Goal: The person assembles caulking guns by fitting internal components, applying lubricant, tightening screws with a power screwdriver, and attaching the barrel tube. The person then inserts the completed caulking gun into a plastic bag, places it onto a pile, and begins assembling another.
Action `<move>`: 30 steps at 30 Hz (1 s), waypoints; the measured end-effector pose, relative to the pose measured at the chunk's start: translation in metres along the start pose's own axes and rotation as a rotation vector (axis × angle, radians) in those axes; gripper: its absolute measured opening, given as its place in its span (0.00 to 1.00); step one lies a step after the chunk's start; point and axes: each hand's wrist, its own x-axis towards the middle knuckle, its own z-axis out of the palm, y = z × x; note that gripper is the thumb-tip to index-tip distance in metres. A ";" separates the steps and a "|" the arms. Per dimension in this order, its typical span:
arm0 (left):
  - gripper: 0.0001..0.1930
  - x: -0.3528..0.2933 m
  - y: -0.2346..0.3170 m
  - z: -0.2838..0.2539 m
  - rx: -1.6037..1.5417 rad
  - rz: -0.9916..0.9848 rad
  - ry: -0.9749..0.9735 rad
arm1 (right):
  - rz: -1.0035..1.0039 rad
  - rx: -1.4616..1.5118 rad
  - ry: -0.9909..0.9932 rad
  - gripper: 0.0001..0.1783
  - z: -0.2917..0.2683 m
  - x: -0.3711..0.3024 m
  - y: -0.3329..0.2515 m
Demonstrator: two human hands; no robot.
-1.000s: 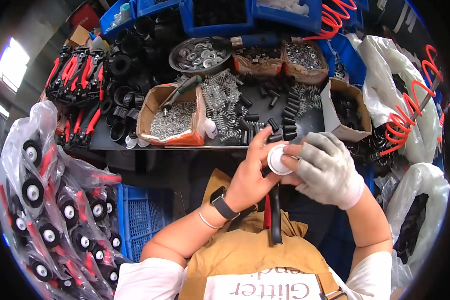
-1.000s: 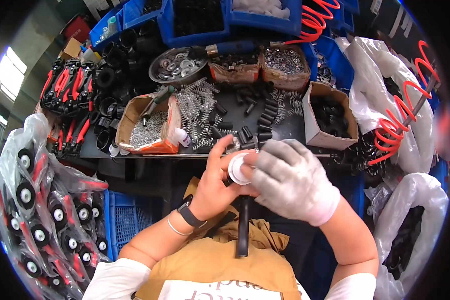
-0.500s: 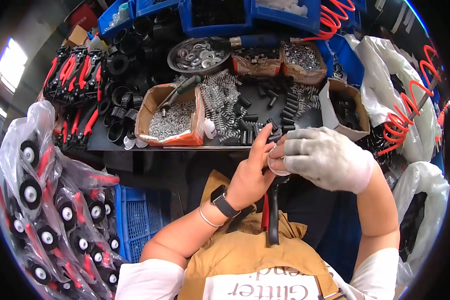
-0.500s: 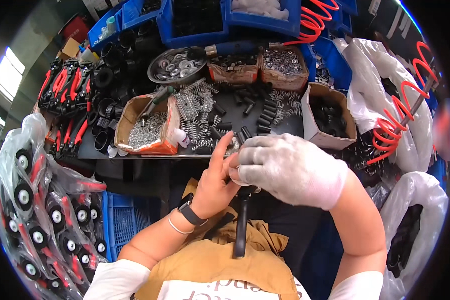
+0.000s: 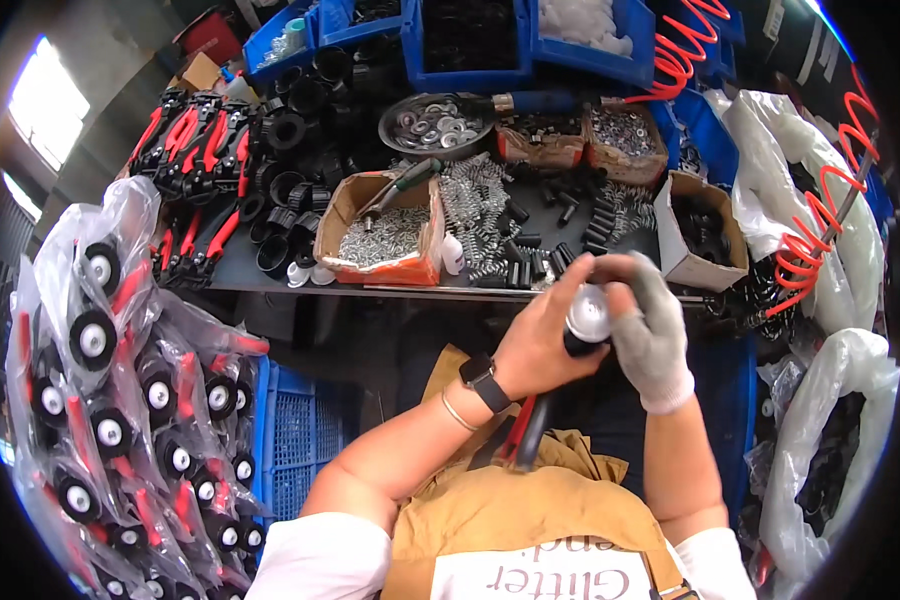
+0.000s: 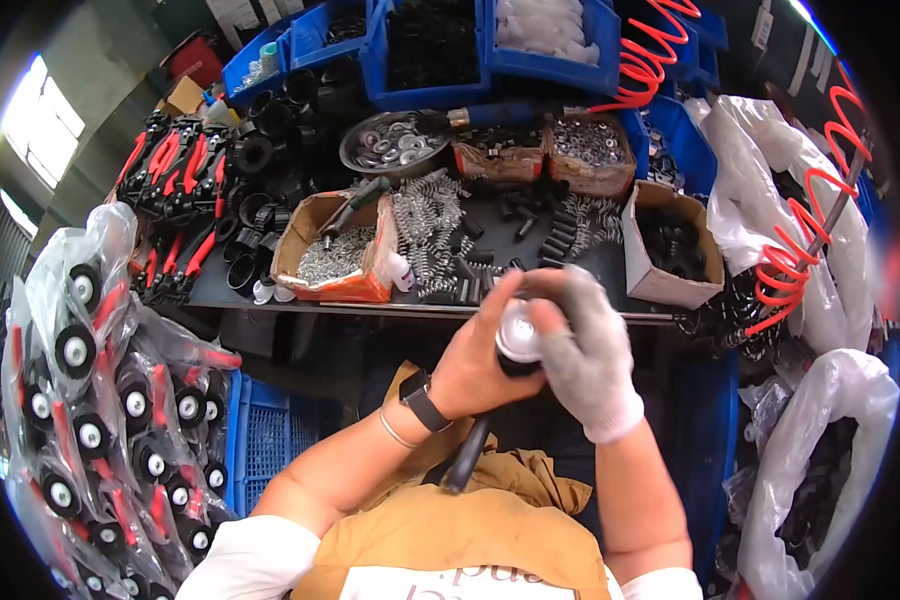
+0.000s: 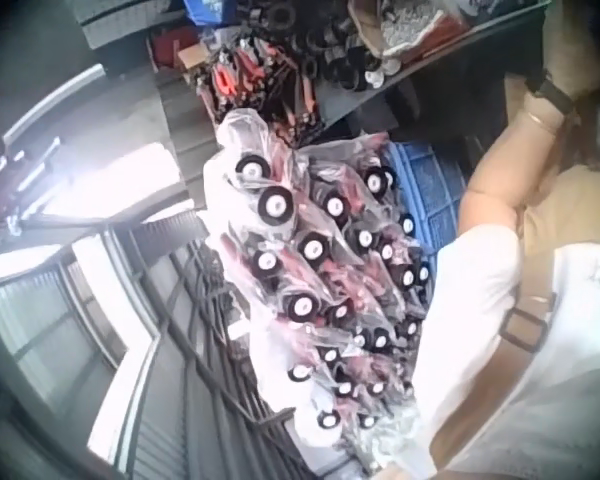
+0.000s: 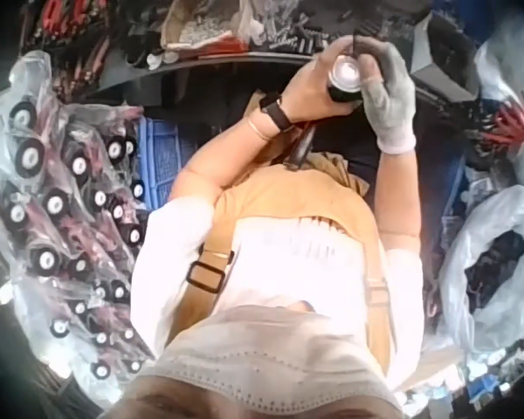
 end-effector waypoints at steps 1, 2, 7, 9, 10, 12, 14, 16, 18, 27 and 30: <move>0.60 0.002 0.009 -0.009 -0.030 0.037 -0.102 | 0.199 0.266 0.211 0.25 0.004 -0.016 -0.001; 0.60 0.008 0.023 -0.028 -0.137 0.122 -0.165 | 0.214 0.228 0.206 0.28 0.000 -0.032 0.007; 0.62 0.094 0.098 -0.139 -0.831 0.179 0.121 | -0.077 -0.568 -0.348 0.26 -0.012 -0.131 0.059; 0.46 0.130 0.101 -0.156 -1.018 0.413 0.161 | 0.108 -0.270 -0.322 0.21 -0.012 -0.139 0.075; 0.53 0.141 0.101 -0.160 -0.981 0.349 0.027 | 0.332 0.024 -0.294 0.18 -0.009 -0.140 0.080; 0.60 0.158 0.097 -0.145 -1.112 0.251 -0.073 | 0.417 0.082 -0.083 0.17 -0.005 -0.131 0.053; 0.55 0.132 0.049 -0.125 -1.113 -0.145 -0.111 | 0.624 0.148 0.303 0.18 -0.005 -0.156 0.065; 0.35 0.069 0.003 -0.145 -0.612 -0.132 -0.184 | 0.628 0.058 0.511 0.17 -0.014 -0.171 0.058; 0.37 0.061 0.061 -0.167 -0.364 -0.189 -0.299 | 0.502 -0.087 0.530 0.16 -0.029 -0.188 0.062; 0.32 0.092 0.016 -0.129 0.350 0.028 0.442 | 0.502 0.574 0.162 0.28 -0.044 -0.135 0.005; 0.34 0.046 0.041 -0.044 0.214 -0.145 0.148 | 0.527 0.728 0.225 0.32 -0.045 -0.102 -0.032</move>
